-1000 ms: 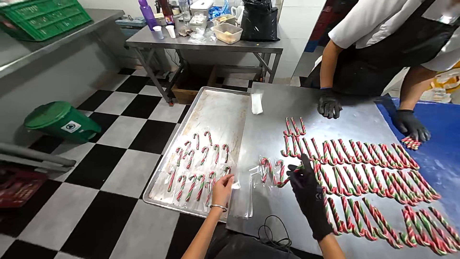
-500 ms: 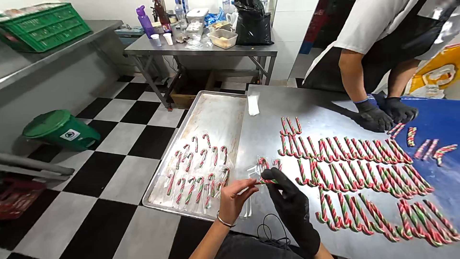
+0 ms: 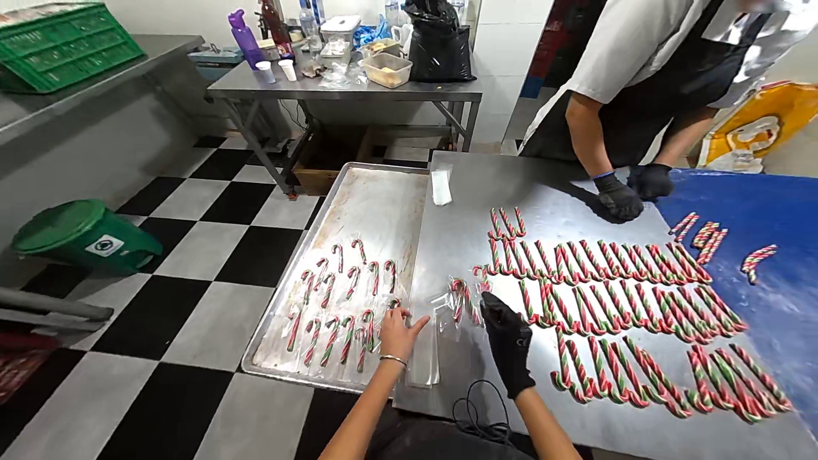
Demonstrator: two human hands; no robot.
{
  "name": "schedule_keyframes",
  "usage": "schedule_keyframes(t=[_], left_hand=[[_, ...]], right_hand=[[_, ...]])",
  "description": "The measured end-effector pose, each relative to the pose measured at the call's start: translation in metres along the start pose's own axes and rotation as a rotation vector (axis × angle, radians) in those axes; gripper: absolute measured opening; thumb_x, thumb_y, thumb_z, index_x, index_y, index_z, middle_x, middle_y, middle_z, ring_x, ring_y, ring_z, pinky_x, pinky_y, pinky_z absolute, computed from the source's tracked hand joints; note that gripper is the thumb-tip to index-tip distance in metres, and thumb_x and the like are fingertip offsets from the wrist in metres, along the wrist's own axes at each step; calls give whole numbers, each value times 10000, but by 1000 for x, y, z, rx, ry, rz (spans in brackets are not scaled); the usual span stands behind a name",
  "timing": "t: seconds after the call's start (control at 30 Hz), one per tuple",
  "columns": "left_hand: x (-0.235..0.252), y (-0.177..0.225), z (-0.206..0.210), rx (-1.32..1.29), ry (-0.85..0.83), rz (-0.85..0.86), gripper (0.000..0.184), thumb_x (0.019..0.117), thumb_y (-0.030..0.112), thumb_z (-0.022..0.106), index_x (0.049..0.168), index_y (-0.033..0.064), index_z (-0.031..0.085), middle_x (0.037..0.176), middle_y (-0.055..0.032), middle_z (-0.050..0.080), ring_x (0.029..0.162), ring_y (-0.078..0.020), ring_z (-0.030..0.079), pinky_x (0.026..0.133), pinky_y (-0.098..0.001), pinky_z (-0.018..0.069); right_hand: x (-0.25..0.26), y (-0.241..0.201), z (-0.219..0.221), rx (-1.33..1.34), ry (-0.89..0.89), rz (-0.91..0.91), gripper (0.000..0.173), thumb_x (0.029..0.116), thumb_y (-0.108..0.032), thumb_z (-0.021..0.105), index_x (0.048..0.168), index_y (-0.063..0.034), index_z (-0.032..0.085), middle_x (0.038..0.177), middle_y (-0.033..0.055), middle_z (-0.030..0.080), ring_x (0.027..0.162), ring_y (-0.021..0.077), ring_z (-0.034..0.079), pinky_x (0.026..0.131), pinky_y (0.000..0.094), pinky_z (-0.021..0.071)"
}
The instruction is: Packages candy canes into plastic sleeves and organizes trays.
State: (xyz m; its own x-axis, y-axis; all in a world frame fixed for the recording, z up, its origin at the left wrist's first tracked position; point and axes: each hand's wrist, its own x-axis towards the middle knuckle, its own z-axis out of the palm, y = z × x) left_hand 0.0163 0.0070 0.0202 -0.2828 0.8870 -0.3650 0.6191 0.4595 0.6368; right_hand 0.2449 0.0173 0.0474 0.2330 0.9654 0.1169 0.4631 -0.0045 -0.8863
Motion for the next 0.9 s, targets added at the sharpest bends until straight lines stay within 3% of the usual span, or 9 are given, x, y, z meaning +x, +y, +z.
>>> schedule_keyframes(t=[0.13, 0.2, 0.27, 0.37, 0.47, 0.57, 0.67, 0.77, 0.9], left_hand=[[1, -8, 3, -53, 13, 43, 374, 978, 340, 702, 1137, 2, 725, 1111, -169, 720, 1083, -288, 679, 1014, -454, 505], [-2, -13, 2, -162, 42, 59, 322, 985, 253, 700, 1199, 13, 716, 1066, -128, 759, 1015, -229, 724, 985, -419, 544], [-7, -14, 0, -256, 67, 66, 382, 977, 196, 709, 1303, 2, 660, 1045, -130, 766, 961, -218, 739, 946, -403, 562], [-10, -16, -2, -338, 79, 68, 270, 1009, 155, 654, 1226, -1, 692, 1112, -139, 750, 996, -200, 730, 953, -373, 565], [-17, -10, -8, -378, 105, 42, 276, 1050, 200, 591, 1207, 19, 726, 1103, -125, 749, 986, -187, 708, 948, -382, 537], [-25, -3, -14, -486, 229, 137, 223, 1029, 149, 612, 1126, 14, 762, 961, -56, 787, 858, -100, 737, 865, -293, 580], [-33, 8, -26, -543, 238, 181, 132, 940, 157, 737, 979, 52, 806, 842, -15, 787, 770, -57, 743, 788, -255, 614], [-41, 12, -28, -475, 247, 383, 182, 917, 200, 765, 1011, 51, 807, 913, -34, 795, 853, -79, 759, 852, -270, 622], [-50, 24, -25, -253, 388, 648, 253, 922, 301, 740, 1034, 90, 823, 873, -25, 790, 809, -132, 754, 819, -345, 615]], right_hand=[[-17, 38, 2, -187, -102, -203, 437, 927, -356, 696, 1248, -61, 721, 1256, 80, 721, 1151, 214, 694, 1014, 420, 550], [-8, 43, -16, -388, -78, -296, 572, 901, -492, 661, 1290, -73, 697, 1318, 93, 687, 1236, 274, 644, 1049, 489, 515], [24, 39, -33, -626, -72, -249, 563, 976, -437, 587, 1378, -46, 630, 1364, 162, 648, 1271, 347, 613, 1068, 540, 479], [75, 32, -33, -862, -171, 13, 577, 1031, -243, 532, 1520, 39, 409, 1348, 301, 590, 1230, 463, 587, 1034, 601, 451], [88, 16, -10, -983, -264, 244, 577, 1047, -123, 482, 1561, 53, 286, 1309, 317, 583, 1212, 474, 586, 999, 577, 480], [81, 1, -11, -846, -218, 220, 553, 1049, -139, 482, 1548, 43, 330, 1332, 326, 569, 1177, 472, 614, 975, 574, 499], [63, -22, -28, -409, -134, 23, 490, 1028, -163, 539, 1485, -2, 468, 1258, 270, 616, 1028, 417, 666, 870, 581, 548], [26, -72, -35, 21, -118, -105, 440, 979, -205, 633, 1397, -79, 580, 1073, 52, 732, 814, 145, 693, 702, 354, 598], [-16, -106, -29, 234, -88, -299, 434, 943, -116, 647, 1353, 19, 601, 1114, 33, 758, 874, 79, 732, 764, 256, 625]])
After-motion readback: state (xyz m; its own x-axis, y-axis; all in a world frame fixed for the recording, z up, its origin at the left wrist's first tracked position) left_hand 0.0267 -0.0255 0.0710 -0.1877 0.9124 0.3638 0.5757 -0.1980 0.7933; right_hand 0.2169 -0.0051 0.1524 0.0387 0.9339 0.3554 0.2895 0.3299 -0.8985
